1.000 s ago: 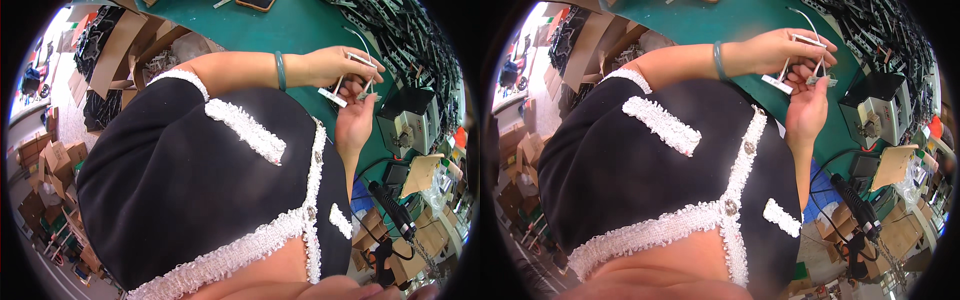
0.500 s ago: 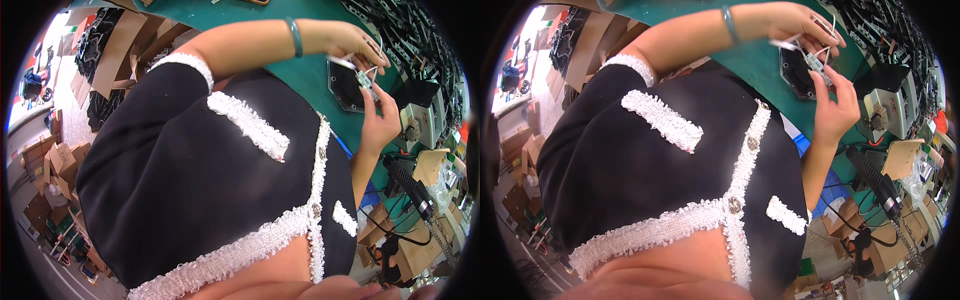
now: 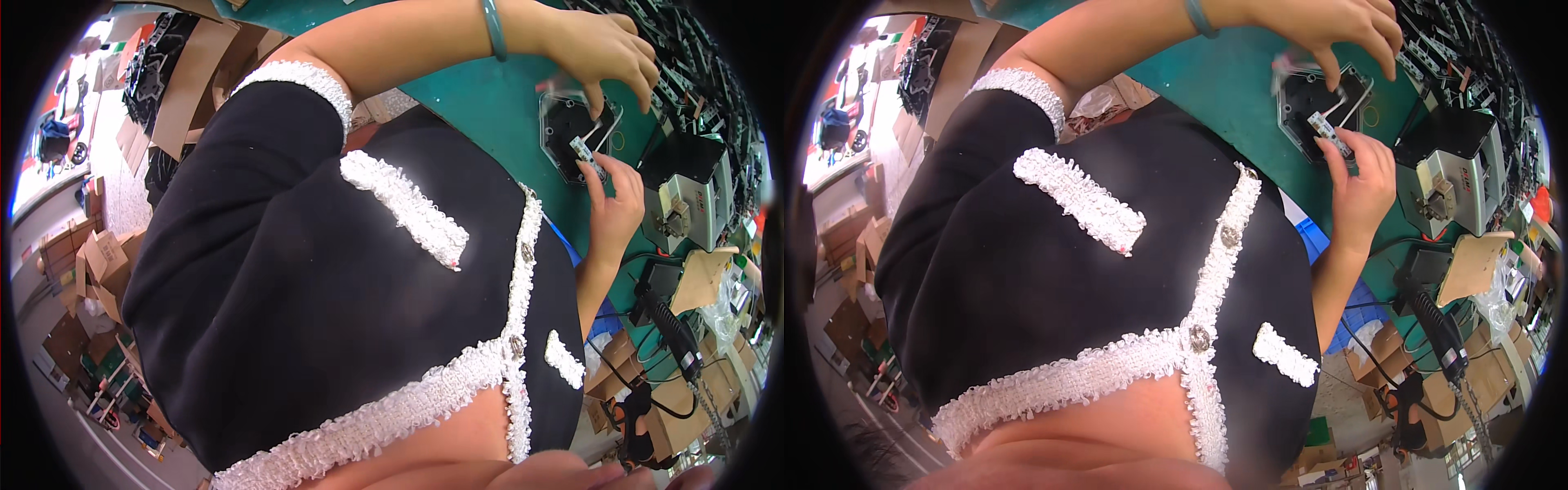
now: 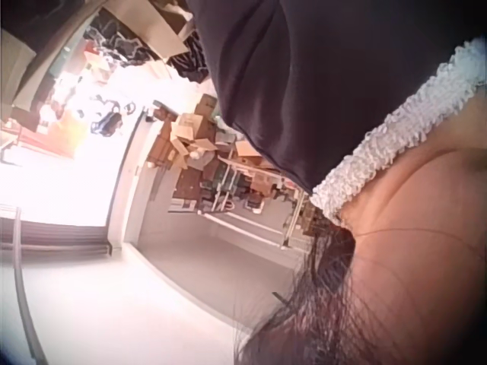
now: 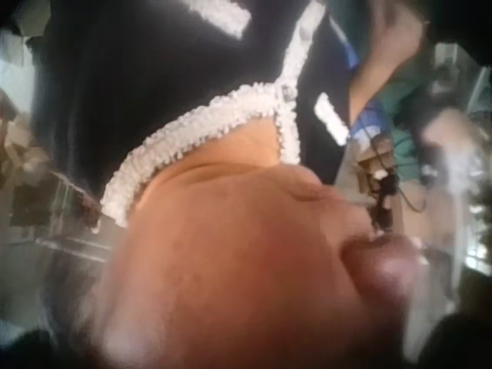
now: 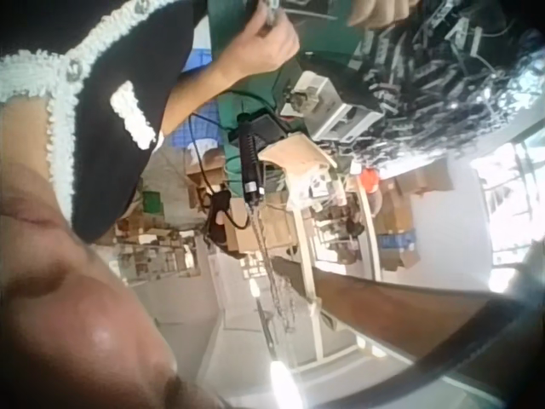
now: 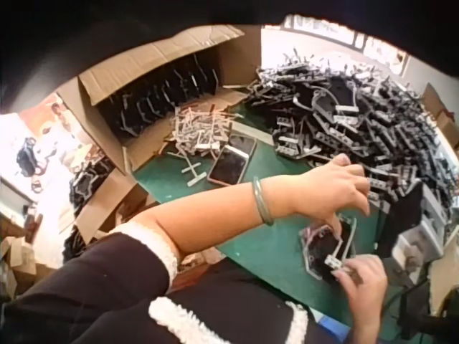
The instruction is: The worker takes plastic frames from a storage pile, inspects them, and uses a handheld heat tool to process specific areas before sorting them into a box.
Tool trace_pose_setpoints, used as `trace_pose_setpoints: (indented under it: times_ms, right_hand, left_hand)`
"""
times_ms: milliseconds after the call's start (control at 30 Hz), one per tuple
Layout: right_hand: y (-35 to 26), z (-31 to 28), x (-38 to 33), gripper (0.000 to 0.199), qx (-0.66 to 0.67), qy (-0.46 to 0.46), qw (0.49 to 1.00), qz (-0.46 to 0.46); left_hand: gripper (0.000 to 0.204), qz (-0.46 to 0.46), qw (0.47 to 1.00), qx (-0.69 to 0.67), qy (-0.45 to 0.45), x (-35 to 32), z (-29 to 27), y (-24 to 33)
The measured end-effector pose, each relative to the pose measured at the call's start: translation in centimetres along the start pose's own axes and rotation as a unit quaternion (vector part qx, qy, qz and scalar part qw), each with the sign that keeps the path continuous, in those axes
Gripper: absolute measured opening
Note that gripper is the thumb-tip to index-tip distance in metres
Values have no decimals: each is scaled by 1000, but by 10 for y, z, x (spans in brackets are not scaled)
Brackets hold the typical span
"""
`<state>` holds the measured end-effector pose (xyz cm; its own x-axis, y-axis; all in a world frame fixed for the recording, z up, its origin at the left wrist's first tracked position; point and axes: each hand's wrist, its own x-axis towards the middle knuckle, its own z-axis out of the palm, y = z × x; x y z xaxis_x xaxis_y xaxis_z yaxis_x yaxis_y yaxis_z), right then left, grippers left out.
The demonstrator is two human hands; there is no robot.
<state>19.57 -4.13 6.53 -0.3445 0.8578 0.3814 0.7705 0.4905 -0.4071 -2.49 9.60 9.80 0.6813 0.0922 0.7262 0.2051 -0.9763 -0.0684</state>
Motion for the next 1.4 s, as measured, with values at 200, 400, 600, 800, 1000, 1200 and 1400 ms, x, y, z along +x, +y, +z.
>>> trace_pose_setpoints:
  times_ms: [200,400,600,800,1000,1200,1400]
  right_hand:
    - [1,0,1,24,-25,-38,996,-73]
    - [5,10,-7,25,-62,-21,992,-108]
    - [0,17,-7,23,-80,-12,989,-123]
    - [-4,25,-13,25,-101,-21,987,-120]
    - [-10,26,-14,25,-105,-28,987,-116]
    - [-16,21,-7,21,-114,-60,984,-122]
    - [-18,21,-5,20,-120,-88,983,-111]
  left_hand:
    - [16,-148,970,-61,-182,-6,23,12]
    - [25,-208,923,-267,-182,-45,8,62]
    - [39,-232,947,-168,-144,-80,30,88]
    - [41,-266,932,-171,-176,-73,21,97]
    - [38,-279,931,-121,-202,-65,16,100]
    - [38,-287,926,-113,-220,-61,14,101]
    - [37,-289,926,-116,-211,-62,17,101]
